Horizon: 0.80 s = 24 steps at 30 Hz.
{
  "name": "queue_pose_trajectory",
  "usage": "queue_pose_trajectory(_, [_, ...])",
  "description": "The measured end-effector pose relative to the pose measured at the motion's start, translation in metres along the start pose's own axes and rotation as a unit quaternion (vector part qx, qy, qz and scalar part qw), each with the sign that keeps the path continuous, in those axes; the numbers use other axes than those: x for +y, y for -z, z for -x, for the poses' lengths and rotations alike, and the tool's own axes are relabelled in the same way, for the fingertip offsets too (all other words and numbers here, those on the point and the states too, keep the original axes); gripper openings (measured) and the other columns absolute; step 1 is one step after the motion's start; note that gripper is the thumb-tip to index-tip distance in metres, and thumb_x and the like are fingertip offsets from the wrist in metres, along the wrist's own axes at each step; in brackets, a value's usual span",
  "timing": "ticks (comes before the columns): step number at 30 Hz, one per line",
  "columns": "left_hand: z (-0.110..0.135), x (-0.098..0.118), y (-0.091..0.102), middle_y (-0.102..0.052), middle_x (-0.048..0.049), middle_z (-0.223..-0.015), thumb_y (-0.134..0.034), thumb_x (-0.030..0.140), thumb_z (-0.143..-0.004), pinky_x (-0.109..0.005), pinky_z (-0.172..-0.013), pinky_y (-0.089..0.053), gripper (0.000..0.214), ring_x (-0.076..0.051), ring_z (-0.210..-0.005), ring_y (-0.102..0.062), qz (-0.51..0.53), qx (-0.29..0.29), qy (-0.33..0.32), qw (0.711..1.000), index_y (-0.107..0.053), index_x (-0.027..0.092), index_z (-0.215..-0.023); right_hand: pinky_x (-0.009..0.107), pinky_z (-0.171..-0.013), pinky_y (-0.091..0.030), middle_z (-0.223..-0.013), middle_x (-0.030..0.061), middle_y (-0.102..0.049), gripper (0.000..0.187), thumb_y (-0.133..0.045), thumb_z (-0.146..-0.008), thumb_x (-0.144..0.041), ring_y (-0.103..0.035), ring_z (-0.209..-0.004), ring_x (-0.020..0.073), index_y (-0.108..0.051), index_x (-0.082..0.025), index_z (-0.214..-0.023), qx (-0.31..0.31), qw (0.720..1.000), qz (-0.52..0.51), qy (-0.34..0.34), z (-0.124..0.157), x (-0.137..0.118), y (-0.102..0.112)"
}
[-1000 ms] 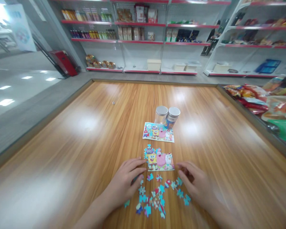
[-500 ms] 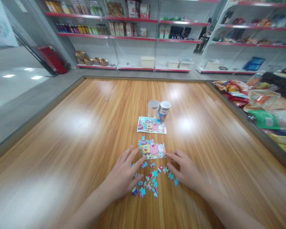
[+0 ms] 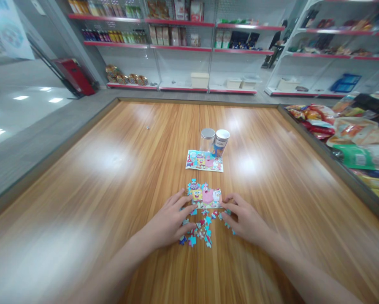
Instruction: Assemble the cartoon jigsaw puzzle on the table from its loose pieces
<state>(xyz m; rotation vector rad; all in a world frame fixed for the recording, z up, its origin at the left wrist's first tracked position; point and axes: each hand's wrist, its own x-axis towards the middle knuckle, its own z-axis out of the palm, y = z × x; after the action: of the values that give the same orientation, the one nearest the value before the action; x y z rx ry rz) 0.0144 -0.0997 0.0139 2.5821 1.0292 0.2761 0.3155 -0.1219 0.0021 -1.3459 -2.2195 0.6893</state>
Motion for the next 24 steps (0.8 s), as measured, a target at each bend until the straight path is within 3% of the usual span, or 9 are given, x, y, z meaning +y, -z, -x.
queue_pose_trajectory(11, [0.002, 0.007, 0.004, -0.052, -0.0114, -0.142, -0.067, 0.031, -0.093, -0.058, -0.121, -0.035, 0.044, -0.036, -0.149, -0.031, 0.008, -0.014, -0.008, 1.0, -0.055, 0.023, -0.135, 0.029, -0.068, -0.048, -0.088, 0.0045, -0.059, 0.016, -0.056, -0.097, -0.019, -0.061, -0.076, 0.0166, -0.069, -0.02, -0.086, -0.001, 1.0, -0.004, 0.008, 0.0, 0.0, 0.002])
queue_pose_trajectory(15, [0.004, 0.005, 0.005, -0.048, -0.0111, -0.147, -0.069, 0.031, -0.092, -0.057, -0.121, -0.034, 0.05, -0.036, -0.15, -0.03, 0.009, -0.028, -0.004, 1.0, -0.053, 0.024, -0.138, 0.029, -0.068, -0.047, -0.086, 0.0041, -0.059, 0.017, -0.055, -0.097, -0.02, -0.06, -0.075, 0.0165, -0.068, -0.02, -0.086, -0.009, 1.0, -0.001, 0.002, 0.0, -0.001, 0.003])
queue_pose_trajectory(20, [0.01, -0.005, 0.017, -0.038, -0.0088, -0.159, -0.079, 0.038, -0.084, -0.057, -0.12, -0.035, 0.074, -0.036, -0.151, -0.028, 0.02, -0.073, -0.017, 0.997, -0.044, 0.031, -0.148, 0.029, -0.068, -0.046, -0.085, 0.004, -0.058, 0.016, -0.055, -0.098, -0.021, -0.06, -0.075, 0.0172, -0.069, -0.02, -0.09, -0.01, 1.0, 0.003, 0.005, 0.0, 0.001, 0.002])
queue_pose_trajectory(24, [0.014, -0.016, 0.026, -0.038, -0.0085, -0.16, -0.084, 0.042, -0.078, -0.058, -0.119, -0.037, 0.084, -0.036, -0.15, -0.031, 0.019, -0.084, -0.014, 0.996, -0.041, 0.033, -0.15, 0.03, -0.07, -0.046, -0.086, 0.0045, -0.059, 0.017, -0.054, -0.098, -0.021, -0.06, -0.077, 0.0175, -0.07, -0.02, -0.093, -0.01, 1.0, -0.003, 0.006, 0.0, 0.002, 0.001])
